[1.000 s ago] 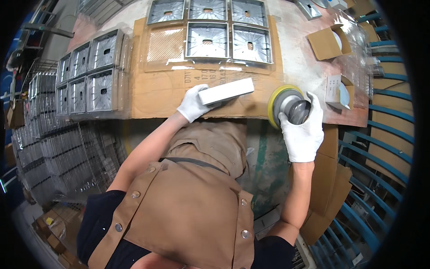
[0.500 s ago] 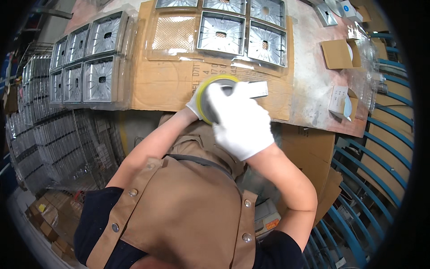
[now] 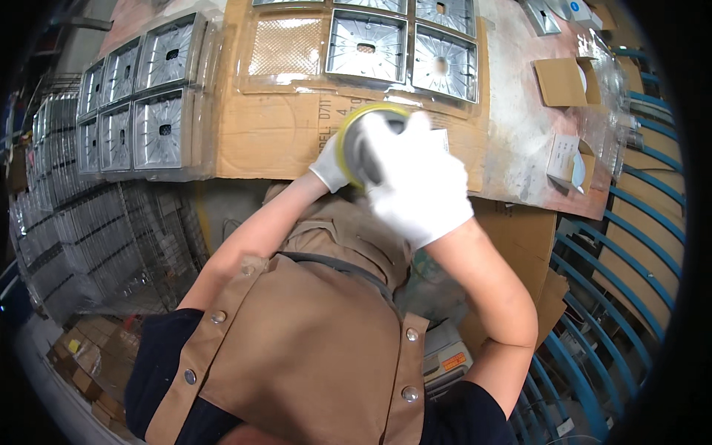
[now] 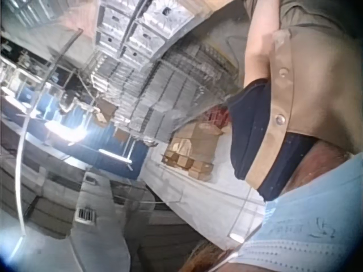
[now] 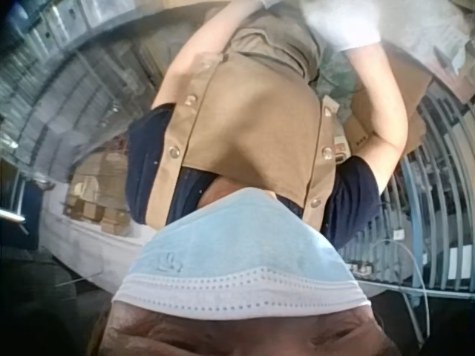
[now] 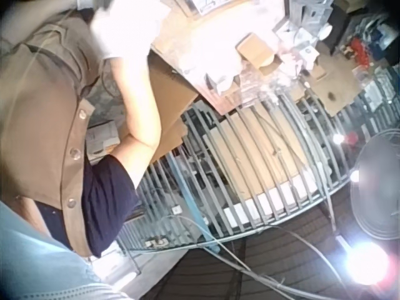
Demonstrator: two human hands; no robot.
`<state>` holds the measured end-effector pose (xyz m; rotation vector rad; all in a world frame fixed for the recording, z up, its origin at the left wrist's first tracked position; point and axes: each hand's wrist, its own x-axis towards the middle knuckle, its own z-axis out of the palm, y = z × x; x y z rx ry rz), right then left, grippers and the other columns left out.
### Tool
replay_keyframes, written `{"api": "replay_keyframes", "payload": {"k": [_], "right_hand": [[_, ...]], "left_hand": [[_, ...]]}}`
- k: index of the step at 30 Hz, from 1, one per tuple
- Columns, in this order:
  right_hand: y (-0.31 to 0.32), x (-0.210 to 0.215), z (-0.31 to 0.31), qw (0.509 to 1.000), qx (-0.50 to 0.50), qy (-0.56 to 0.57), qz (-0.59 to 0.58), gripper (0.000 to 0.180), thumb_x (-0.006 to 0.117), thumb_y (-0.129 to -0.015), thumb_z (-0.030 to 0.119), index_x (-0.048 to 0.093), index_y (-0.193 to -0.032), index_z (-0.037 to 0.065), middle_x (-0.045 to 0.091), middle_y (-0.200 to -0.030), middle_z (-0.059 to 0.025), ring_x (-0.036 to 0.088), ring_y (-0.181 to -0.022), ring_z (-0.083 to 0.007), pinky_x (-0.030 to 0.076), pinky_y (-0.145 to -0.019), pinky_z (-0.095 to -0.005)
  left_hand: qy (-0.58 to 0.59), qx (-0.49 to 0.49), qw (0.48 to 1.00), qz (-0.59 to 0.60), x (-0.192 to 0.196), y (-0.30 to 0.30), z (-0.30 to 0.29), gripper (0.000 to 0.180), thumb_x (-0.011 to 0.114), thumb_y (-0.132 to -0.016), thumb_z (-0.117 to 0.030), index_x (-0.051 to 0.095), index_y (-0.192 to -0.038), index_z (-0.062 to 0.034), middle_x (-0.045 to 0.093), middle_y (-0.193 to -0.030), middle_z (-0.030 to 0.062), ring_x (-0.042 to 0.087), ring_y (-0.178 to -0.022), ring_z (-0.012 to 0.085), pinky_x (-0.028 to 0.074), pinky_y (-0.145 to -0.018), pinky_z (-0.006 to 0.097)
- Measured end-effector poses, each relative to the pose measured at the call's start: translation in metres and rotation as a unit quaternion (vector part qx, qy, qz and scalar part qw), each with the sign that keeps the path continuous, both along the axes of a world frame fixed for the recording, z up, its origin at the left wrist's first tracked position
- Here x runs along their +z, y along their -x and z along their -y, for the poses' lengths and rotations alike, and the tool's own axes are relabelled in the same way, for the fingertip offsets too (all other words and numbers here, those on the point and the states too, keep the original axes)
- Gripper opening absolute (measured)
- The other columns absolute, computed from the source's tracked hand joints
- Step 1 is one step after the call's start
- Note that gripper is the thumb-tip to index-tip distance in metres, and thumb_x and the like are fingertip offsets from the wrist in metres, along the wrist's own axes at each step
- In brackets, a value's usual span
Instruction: Manually sanding the edges and surfaces of rectangular metal casings using a power sander.
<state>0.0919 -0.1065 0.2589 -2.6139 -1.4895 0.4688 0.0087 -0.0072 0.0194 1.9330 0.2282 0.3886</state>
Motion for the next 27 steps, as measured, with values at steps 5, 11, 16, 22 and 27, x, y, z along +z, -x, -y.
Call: {"api": "replay_keyframes", "payload": {"k": [5,11,16,22,27], "right_hand": [[-0.059,-0.015,0.046,0.989,-0.105,-0.085,0.053,0.054,0.077,-0.083,0.025,0.055,-0.132,0.021,0.058,-0.112,-0.0225,0.069,-0.089,-0.0432,0.059,-0.078,-0.0464],[-0.002,0.002,0.013,1.000,0.004,-0.013,-0.021,0.054,0.078,-0.080,0.024,0.054,-0.128,0.023,0.055,-0.110,-0.0227,0.066,-0.085,-0.0459,0.058,-0.076,-0.0491],[-0.055,-0.006,0.045,0.990,-0.135,-0.021,0.032,0.058,0.079,-0.080,0.023,0.055,-0.133,0.022,0.059,-0.107,-0.0195,0.067,-0.090,-0.0421,0.057,-0.080,-0.0474],[-0.030,-0.002,0.029,0.995,-0.091,-0.027,0.005,0.054,0.078,-0.082,0.025,0.054,-0.130,0.023,0.056,-0.110,-0.0222,0.067,-0.087,-0.0449,0.058,-0.077,-0.0490],[-0.017,0.005,0.018,0.999,-0.020,-0.007,-0.029,0.052,0.076,-0.082,0.024,0.054,-0.129,0.022,0.055,-0.109,-0.0233,0.066,-0.089,-0.0463,0.057,-0.077,-0.0504]], "left_hand": [[0.043,0.036,0.995,-0.079,0.015,0.008,0.001,0.033,0.081,-0.074,-0.015,0.064,-0.102,-0.0090,0.066,-0.102,0.0151,0.062,-0.101,0.0368,0.051,-0.091,0.043],[0.107,-0.013,0.994,0.026,0.003,-0.004,0.004,0.032,0.081,-0.074,-0.016,0.066,-0.100,-0.0071,0.069,-0.100,0.0158,0.065,-0.096,0.0387,0.054,-0.086,0.044],[0.151,-0.023,0.978,-0.143,0.002,-0.010,0.010,0.029,0.084,-0.074,-0.015,0.065,-0.093,-0.0056,0.068,-0.094,0.0163,0.065,-0.094,0.0378,0.053,-0.083,0.043],[0.215,0.013,0.974,-0.072,0.011,0.002,0.004,0.027,0.081,-0.077,-0.018,0.069,-0.098,-0.0067,0.071,-0.095,0.0160,0.066,-0.093,0.0382,0.054,-0.083,0.044],[0.028,-0.025,0.995,-0.097,0.030,-0.002,0.000,0.026,0.078,-0.080,-0.020,0.071,-0.102,-0.0073,0.072,-0.100,0.0190,0.067,-0.095,0.0401,0.055,-0.084,0.044]]}}
